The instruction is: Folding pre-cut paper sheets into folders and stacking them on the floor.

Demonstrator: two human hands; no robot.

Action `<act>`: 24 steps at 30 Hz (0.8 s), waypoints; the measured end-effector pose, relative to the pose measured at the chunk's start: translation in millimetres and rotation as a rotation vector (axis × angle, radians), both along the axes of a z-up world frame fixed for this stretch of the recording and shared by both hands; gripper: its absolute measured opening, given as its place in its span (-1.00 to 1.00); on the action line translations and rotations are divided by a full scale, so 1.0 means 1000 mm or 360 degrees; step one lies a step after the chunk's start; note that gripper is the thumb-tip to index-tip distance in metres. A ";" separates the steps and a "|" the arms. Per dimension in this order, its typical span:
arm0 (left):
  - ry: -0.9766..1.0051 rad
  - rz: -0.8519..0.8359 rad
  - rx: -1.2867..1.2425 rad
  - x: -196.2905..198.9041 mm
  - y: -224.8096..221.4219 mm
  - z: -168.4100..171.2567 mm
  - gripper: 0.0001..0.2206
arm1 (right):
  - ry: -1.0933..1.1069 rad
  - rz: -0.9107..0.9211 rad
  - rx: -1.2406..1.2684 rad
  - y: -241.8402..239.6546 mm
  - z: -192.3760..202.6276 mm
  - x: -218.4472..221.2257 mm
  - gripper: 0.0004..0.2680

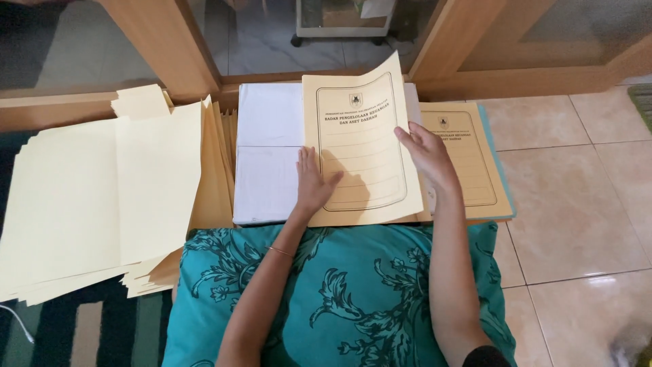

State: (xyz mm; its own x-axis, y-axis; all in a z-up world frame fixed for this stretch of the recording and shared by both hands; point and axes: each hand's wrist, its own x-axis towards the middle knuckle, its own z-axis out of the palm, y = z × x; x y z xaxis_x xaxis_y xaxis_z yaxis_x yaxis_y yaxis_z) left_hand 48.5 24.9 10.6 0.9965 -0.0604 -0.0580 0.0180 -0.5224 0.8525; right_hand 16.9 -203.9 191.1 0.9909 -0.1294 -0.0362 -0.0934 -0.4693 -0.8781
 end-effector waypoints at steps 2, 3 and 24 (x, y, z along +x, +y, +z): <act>0.0137 0.0045 -0.0191 0.004 0.002 0.009 -0.07 | 0.0053 0.0123 0.0354 0.007 0.009 -0.002 -0.43; 0.0270 0.0087 -0.0377 0.007 0.004 0.013 -0.07 | 0.0101 0.0245 0.0713 0.011 0.013 -0.003 -0.34; -0.1050 0.0671 0.0365 -0.128 0.122 0.260 -0.44 | -0.0202 0.1249 -0.0080 0.140 -0.056 -0.031 -0.54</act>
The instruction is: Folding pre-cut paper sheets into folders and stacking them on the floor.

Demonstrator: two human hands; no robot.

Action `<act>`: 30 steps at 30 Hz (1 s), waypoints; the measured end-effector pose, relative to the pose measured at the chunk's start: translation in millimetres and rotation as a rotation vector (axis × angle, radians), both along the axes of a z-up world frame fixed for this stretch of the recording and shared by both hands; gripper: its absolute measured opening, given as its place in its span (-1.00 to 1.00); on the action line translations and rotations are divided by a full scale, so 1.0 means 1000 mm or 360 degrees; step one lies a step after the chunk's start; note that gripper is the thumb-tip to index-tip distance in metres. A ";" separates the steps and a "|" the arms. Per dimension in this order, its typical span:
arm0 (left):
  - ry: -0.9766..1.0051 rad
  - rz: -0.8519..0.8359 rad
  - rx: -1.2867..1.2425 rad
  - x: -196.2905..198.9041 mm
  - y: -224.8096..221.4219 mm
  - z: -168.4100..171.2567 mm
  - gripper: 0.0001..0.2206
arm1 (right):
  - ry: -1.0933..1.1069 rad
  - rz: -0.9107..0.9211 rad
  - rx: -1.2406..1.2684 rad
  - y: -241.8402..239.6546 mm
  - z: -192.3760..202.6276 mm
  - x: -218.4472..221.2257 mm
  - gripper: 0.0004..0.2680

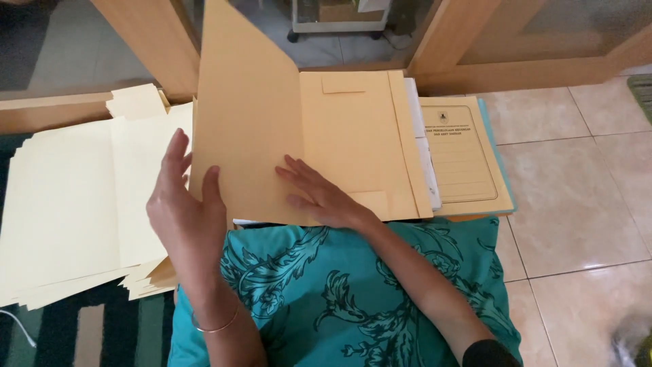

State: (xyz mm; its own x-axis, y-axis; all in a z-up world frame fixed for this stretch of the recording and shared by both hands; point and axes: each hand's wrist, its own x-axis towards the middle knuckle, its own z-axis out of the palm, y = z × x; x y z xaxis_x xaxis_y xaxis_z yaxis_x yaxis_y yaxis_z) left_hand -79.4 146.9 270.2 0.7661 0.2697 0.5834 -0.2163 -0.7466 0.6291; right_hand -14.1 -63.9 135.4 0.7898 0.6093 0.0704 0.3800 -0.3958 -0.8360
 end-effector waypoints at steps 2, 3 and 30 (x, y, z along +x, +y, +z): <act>0.0061 0.0174 0.0128 0.007 0.008 -0.017 -0.44 | -0.0006 0.0004 -0.0156 0.000 -0.008 0.004 -0.54; 0.0122 0.0342 0.0261 0.012 0.013 -0.025 -0.43 | -0.0012 0.0002 -0.0308 0.001 -0.012 0.007 -0.55; 0.0778 -0.0523 0.0722 0.113 -0.101 -0.228 -0.35 | -0.0469 -0.0899 -0.1183 -0.050 -0.067 0.163 -0.47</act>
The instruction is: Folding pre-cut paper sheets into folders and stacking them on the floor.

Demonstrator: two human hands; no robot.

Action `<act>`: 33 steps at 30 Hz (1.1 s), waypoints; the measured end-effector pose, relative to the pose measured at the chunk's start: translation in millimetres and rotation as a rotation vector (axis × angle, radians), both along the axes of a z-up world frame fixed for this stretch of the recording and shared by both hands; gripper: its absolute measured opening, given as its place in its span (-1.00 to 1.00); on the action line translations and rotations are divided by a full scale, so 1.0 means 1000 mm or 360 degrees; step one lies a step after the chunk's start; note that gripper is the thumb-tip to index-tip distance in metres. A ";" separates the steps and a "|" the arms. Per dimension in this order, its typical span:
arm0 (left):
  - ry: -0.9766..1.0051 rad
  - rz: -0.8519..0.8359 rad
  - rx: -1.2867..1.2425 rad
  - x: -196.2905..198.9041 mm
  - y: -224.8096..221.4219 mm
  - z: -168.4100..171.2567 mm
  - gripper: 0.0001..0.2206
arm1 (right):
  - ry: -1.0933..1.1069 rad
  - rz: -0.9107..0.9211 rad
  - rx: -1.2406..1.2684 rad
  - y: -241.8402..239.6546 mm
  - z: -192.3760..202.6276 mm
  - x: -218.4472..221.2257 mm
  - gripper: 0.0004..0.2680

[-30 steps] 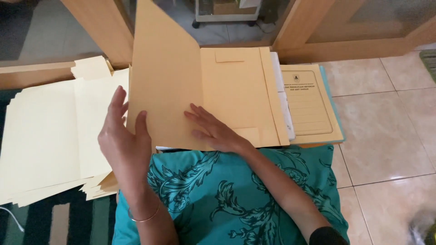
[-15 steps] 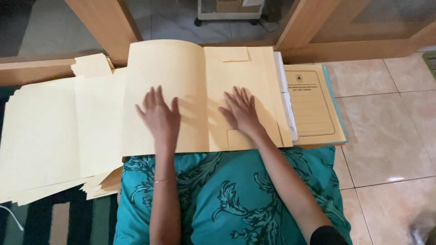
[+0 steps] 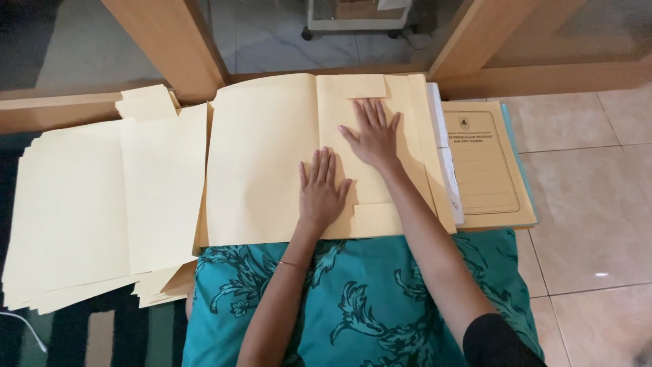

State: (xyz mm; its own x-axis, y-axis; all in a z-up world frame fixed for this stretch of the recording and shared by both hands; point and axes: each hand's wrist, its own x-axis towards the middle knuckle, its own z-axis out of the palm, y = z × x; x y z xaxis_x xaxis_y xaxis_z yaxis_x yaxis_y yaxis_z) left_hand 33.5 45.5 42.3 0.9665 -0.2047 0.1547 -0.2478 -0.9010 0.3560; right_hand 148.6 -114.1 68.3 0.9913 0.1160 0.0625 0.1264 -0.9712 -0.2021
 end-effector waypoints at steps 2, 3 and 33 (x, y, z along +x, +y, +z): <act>-0.0015 0.0004 -0.0010 0.000 -0.001 -0.001 -0.35 | -0.0002 -0.0023 -0.0010 0.001 -0.013 0.023 -0.45; -0.0034 0.0002 -0.0030 0.001 -0.001 -0.002 -0.35 | -0.0008 -0.0051 -0.0029 0.002 -0.018 0.034 -0.43; -0.0033 0.0004 0.0010 0.003 0.000 -0.010 -0.33 | 0.0167 -0.0348 -0.0106 -0.056 0.012 0.037 -0.35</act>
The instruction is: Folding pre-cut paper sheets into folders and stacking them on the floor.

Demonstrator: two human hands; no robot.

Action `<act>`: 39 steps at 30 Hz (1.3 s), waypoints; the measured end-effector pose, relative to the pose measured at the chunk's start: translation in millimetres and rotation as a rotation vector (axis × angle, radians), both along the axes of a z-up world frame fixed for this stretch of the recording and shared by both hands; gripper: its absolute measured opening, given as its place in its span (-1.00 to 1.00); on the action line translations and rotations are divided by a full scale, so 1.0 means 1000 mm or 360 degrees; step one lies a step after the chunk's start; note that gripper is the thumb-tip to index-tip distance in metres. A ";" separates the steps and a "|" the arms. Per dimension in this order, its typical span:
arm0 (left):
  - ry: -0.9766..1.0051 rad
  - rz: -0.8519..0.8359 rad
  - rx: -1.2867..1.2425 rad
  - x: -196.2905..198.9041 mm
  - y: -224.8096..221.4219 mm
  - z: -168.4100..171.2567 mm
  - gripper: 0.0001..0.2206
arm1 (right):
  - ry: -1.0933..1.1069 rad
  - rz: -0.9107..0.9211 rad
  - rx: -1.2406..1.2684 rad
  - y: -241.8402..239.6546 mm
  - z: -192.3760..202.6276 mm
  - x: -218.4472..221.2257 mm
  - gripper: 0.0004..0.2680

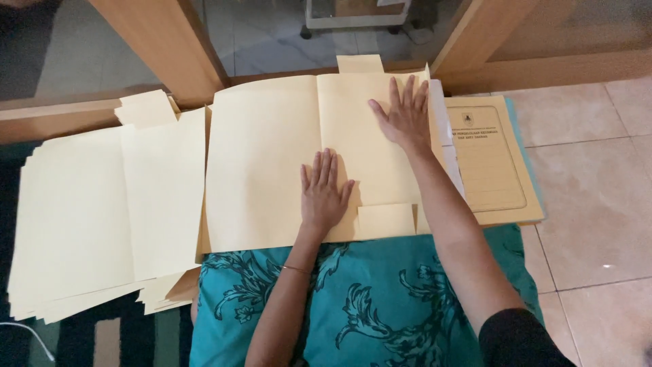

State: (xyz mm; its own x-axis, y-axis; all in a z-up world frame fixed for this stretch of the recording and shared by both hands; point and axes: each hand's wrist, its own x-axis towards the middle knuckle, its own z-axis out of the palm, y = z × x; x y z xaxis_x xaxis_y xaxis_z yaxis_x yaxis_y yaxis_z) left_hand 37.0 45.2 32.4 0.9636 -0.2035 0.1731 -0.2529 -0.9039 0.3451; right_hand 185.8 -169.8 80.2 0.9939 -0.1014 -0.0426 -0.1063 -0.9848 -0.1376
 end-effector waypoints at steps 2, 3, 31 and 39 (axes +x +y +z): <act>-0.0009 -0.0009 0.0004 0.000 0.000 0.000 -0.34 | -0.0001 -0.0012 -0.0008 -0.006 0.004 -0.012 -0.33; -0.0025 -0.0005 0.0016 0.000 0.000 0.000 -0.35 | -0.0008 -0.0012 -0.0009 -0.009 0.006 -0.018 -0.32; 0.0008 -0.0011 0.0067 0.004 -0.002 -0.004 -0.35 | 0.0204 0.0354 0.0148 -0.079 0.001 -0.138 -0.33; 0.0063 -0.0036 0.0049 0.002 -0.002 0.004 -0.35 | 0.0119 0.0266 0.0140 -0.070 0.006 -0.055 -0.27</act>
State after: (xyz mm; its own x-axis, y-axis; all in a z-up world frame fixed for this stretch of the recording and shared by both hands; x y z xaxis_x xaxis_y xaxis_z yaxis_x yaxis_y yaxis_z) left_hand 38.8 42.9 35.9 0.9647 -0.2300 0.1282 -0.2601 -0.9084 0.3273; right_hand 131.1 -239.9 86.2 0.9904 0.0718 -0.1183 0.0441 -0.9742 -0.2215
